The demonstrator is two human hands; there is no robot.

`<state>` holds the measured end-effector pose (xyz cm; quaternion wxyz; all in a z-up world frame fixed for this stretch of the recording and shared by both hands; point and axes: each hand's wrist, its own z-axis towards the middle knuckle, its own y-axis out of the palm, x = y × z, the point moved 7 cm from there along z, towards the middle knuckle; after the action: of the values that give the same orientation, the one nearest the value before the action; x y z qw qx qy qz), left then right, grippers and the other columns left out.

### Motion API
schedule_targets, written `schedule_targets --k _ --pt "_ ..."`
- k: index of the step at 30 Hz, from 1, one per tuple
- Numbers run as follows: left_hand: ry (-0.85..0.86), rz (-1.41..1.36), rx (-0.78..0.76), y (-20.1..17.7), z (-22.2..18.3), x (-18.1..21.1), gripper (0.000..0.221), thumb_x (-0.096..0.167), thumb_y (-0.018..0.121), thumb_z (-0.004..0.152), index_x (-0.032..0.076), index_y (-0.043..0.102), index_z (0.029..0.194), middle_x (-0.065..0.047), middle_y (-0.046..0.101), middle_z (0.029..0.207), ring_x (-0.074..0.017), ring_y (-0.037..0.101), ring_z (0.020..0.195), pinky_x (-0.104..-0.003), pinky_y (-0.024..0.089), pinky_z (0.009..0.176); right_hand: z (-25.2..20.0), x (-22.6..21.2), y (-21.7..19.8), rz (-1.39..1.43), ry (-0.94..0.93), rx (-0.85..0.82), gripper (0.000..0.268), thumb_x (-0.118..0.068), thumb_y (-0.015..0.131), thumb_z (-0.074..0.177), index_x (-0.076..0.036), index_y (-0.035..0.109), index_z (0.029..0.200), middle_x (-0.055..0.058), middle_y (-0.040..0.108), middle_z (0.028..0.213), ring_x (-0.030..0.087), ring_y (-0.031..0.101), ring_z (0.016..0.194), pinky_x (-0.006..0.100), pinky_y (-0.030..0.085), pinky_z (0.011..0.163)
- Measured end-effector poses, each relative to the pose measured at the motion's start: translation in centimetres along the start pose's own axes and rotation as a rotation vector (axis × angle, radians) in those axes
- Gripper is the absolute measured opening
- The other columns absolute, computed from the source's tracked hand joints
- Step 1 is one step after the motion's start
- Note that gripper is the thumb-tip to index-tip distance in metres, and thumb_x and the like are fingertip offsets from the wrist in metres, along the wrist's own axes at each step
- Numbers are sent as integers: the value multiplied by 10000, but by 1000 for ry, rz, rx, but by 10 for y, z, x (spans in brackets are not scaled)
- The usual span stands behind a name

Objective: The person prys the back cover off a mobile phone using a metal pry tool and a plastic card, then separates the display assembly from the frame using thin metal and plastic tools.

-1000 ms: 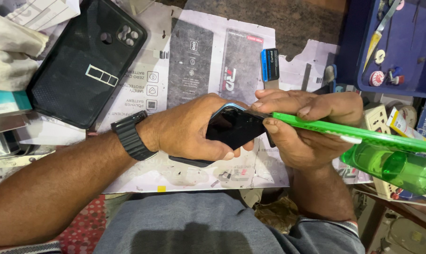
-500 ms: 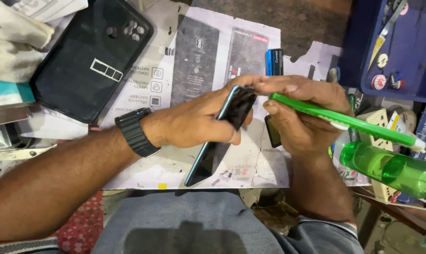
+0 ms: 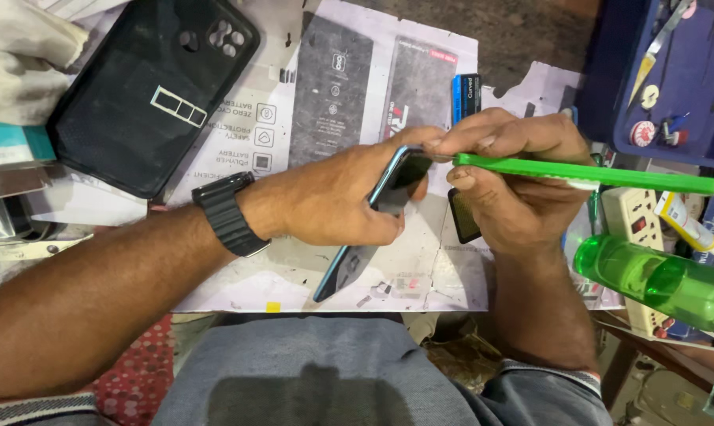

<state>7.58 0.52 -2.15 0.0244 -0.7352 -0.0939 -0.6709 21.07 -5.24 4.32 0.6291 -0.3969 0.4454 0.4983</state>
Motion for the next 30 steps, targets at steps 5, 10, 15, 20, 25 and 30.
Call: schedule_targets --k 5,10,15,20,25,30 --pt "25 -96 -103 5 -6 12 921 74 630 767 63 238 1600 -34 672 1122 -147 752 926 -306 642 820 0 -5 -3 106 -56 14 273 103 701 888 -44 566 1075 239 739 963 306 766 982 373 669 805" --pt "52 -108 -119 5 -5 14 934 48 628 769 49 219 1608 -30 674 1150 -148 755 940 -303 642 848 -4 -10 2 124 -59 -58 288 72 713 907 -57 563 1116 249 738 1003 302 771 1004 422 661 844" --pt "55 -130 -132 6 -5 16 890 59 609 758 77 273 1582 -25 677 1140 -135 743 931 -299 647 799 0 -8 4 148 -90 -138 293 70 719 904 -48 567 1125 281 723 1029 315 757 987 398 670 762" --pt "65 -97 -145 4 -7 21 503 67 616 775 76 607 1278 -18 743 974 -120 746 886 -301 620 763 0 -7 4 158 -101 -156 273 64 704 920 -30 558 1130 307 716 1050 317 765 992 326 666 619" --pt "8 -82 -164 4 -7 18 458 101 632 771 109 654 1229 12 770 906 -103 720 802 -292 606 717 -3 -6 6 212 -42 -144 247 72 691 952 -12 550 1137 328 703 1088 264 747 887 281 628 556" --pt "47 -111 -191 6 -6 18 463 126 644 796 106 651 1259 16 773 946 -83 730 846 -281 617 750 0 -9 6 236 -64 -80 237 85 666 902 14 538 1089 335 688 1012 272 759 830 311 605 529"
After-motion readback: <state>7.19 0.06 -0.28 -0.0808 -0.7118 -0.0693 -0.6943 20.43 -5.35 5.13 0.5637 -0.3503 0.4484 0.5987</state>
